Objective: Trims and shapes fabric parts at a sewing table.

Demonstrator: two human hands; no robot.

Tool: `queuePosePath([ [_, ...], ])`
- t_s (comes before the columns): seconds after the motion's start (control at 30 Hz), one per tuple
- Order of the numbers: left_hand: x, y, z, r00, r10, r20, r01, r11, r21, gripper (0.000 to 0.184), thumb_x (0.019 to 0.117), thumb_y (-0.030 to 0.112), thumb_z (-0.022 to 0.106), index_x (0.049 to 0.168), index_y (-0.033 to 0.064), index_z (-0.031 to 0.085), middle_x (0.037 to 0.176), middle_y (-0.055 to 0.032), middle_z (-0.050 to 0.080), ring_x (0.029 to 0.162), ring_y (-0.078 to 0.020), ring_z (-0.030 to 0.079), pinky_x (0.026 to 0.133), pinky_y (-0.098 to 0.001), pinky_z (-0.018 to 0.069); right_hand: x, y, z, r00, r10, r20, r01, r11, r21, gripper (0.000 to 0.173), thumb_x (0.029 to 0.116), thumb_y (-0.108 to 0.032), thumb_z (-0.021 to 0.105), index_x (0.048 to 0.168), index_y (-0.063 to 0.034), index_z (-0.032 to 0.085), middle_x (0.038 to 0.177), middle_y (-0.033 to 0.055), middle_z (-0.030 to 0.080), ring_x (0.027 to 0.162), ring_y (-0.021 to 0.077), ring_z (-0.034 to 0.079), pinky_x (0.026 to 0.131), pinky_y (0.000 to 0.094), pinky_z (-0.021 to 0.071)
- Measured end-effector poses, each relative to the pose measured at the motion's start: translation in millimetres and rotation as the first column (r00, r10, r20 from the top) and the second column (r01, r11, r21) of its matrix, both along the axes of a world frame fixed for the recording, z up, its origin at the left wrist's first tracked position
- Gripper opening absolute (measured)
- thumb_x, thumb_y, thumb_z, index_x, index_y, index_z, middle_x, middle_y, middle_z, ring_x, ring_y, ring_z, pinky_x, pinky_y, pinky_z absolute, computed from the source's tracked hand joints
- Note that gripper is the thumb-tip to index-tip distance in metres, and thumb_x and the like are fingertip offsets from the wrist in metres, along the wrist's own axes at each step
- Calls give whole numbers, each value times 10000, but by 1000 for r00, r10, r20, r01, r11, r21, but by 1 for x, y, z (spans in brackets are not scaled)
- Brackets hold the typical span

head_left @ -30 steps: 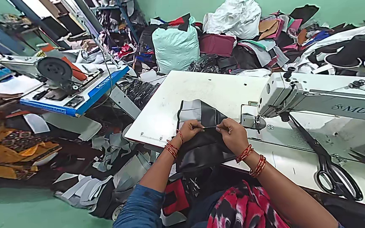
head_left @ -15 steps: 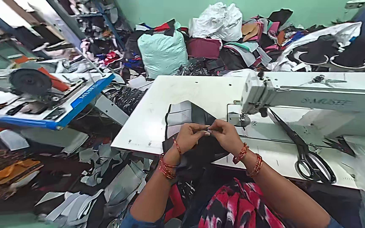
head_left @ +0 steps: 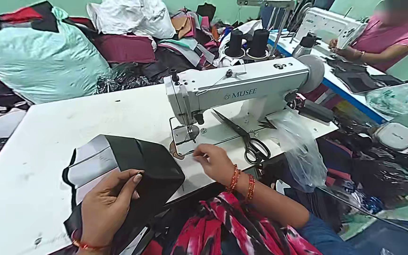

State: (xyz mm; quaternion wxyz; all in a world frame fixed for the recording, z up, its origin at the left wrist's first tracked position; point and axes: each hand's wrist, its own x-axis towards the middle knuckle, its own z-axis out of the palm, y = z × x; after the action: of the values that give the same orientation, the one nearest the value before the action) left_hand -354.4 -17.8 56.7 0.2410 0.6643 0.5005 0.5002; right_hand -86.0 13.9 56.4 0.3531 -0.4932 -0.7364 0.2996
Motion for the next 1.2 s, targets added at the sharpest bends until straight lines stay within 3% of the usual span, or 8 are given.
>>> queuePosePath([
  [0.13, 9, -1, -9, 998, 29, 55, -31, 998, 45, 108, 965, 161, 604, 996, 71, 654, 884, 148, 644, 634, 114, 573, 562, -80, 513, 88, -12, -22, 815, -372, 444, 386, 920, 62, 268, 969, -15, 550, 1181, 30, 708, 1255, 269, 659, 1241, 441, 596, 1048, 554, 480],
  [0.27, 21, 2, -10, 996, 85, -6, -85, 992, 89, 210, 970, 172, 571, 1017, -21, 638, 914, 52, 628, 678, 112, 560, 602, -72, 498, 126, -26, -20, 718, -343, 606, 541, 823, -175, 457, 989, -89, 621, 1434, -3, 555, 1368, 297, 580, 1283, 485, 538, 1059, 583, 446],
  [0.4, 28, 2, -11, 986, 146, -86, -134, 982, 132, 222, 982, 165, 564, 986, -23, 682, 904, -50, 667, 717, -4, 596, 655, -176, 530, 143, -34, -23, 845, -331, 419, 437, 880, -185, 501, 917, -88, 689, 1383, 52, 569, 1214, 328, 638, 1134, 494, 619, 974, 652, 476],
  [0.5, 30, 0, -11, 984, 172, -38, -165, 978, 129, 163, 958, 95, 584, 969, -14, 706, 911, -62, 679, 760, -40, 618, 700, -205, 541, 161, -39, -26, 909, -272, 316, 355, 902, -246, 625, 826, -145, 710, 1377, 69, 508, 991, 287, 675, 851, 430, 663, 745, 638, 515],
  [0.57, 31, -1, -11, 987, 160, 19, -161, 978, 135, 137, 950, 64, 596, 968, -22, 701, 920, -66, 667, 773, -29, 612, 710, -180, 535, 171, -37, -17, 877, -188, 442, 359, 868, -343, 626, 892, -166, 735, 1387, 113, 473, 981, 354, 655, 891, 522, 647, 794, 709, 479],
  [0.63, 31, -3, -12, 989, 138, 58, -144, 980, 135, 129, 948, 49, 594, 970, -29, 694, 917, -69, 648, 796, -31, 605, 725, -167, 522, 174, -38, -11, 824, -152, 546, 393, 847, -357, 605, 920, -293, 757, 1308, 129, 563, 1031, 362, 666, 969, 528, 649, 880, 704, 466],
  [0.87, 35, 1, -16, 989, 149, 26, -151, 968, 199, 129, 942, 51, 590, 949, -20, 698, 904, -70, 644, 883, -55, 609, 808, -165, 502, 162, -67, -17, 921, -3, 391, 31, 997, -65, 624, 859, -291, 787, 1236, 167, 593, 923, 310, 666, 706, 385, 631, 681, 561, 527],
  [1.2, 34, -2, -11, 990, 137, 6, -137, 977, 165, 123, 937, 39, 594, 953, -27, 696, 905, -78, 632, 856, -65, 605, 785, -163, 505, 115, -60, -4, 890, -25, 456, -121, 950, 288, 634, 814, -462, 762, 1136, 80, 693, 804, 221, 652, 551, 305, 598, 463, 444, 465],
])
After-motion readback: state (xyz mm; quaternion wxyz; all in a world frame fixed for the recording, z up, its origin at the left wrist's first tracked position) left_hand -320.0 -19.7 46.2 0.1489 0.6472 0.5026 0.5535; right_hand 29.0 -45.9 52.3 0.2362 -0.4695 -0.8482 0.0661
